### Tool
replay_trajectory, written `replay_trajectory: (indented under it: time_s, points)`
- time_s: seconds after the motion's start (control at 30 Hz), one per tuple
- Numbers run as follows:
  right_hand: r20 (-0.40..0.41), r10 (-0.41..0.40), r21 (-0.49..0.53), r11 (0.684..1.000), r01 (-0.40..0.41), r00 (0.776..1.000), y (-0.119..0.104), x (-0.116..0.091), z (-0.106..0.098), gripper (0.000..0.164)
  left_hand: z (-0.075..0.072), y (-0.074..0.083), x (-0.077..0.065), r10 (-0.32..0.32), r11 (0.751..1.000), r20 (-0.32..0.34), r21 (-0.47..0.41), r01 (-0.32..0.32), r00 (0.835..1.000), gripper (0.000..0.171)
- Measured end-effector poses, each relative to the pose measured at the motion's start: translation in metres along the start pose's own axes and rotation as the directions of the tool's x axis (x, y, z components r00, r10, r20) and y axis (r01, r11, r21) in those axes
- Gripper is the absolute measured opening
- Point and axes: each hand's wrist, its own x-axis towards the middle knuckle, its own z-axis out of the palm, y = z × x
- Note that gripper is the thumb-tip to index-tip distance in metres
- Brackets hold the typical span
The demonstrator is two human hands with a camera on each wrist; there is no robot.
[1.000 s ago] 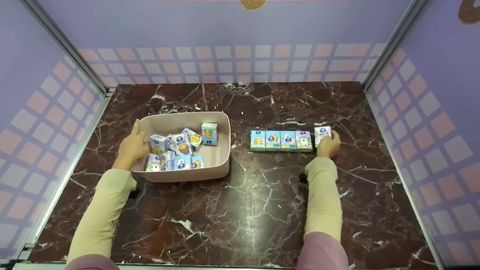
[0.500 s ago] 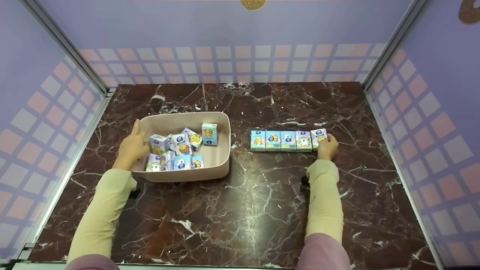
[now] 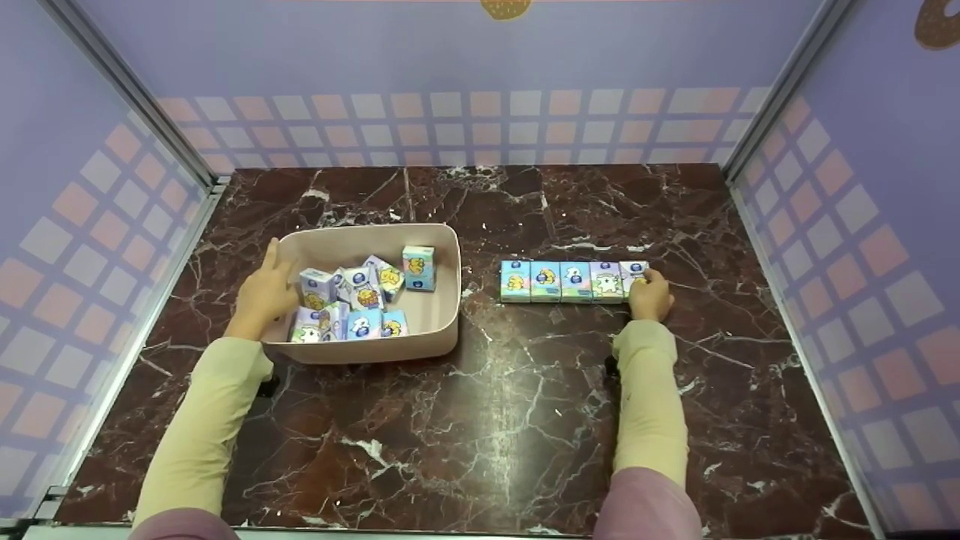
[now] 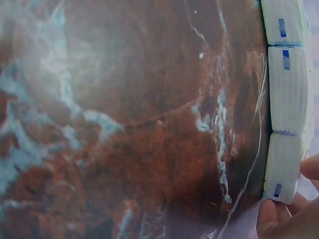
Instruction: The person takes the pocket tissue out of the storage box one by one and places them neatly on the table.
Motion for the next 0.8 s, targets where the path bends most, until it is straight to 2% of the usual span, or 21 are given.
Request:
replay_trajectory:
  time_s: [0.3, 0.43, 0.6, 0.8]
  points:
    - [-0.001, -0.01, -0.043, 0.999, 0.01, 1.0, -0.002, -0.004, -0.002, 0.042, 0.0, -0.001, -0.002, 0.023, 1.0, -0.015, 0.006, -0.023, 1.0, 0.037]
    - [-0.02, -0.014, -0.054, 0.998, 0.013, 1.0, -0.004, -0.006, -0.002, 0.043, 0.0, -0.001, -0.002, 0.025, 1.0, -0.012, 0.006, -0.025, 1.0, 0.039]
    - [-0.138, -0.068, -0.048, 0.997, 0.061, 0.988, -0.012, -0.009, -0.003, 0.045, 0.0, -0.001, -0.002, 0.024, 1.0, -0.001, 0.009, -0.024, 1.0, 0.046]
    - [-0.288, -0.139, 0.028, 0.988, 0.154, 0.947, -0.035, -0.012, 0.004, 0.041, -0.001, -0.001, -0.002, 0.031, 1.0, -0.015, 0.003, -0.031, 0.999, 0.045]
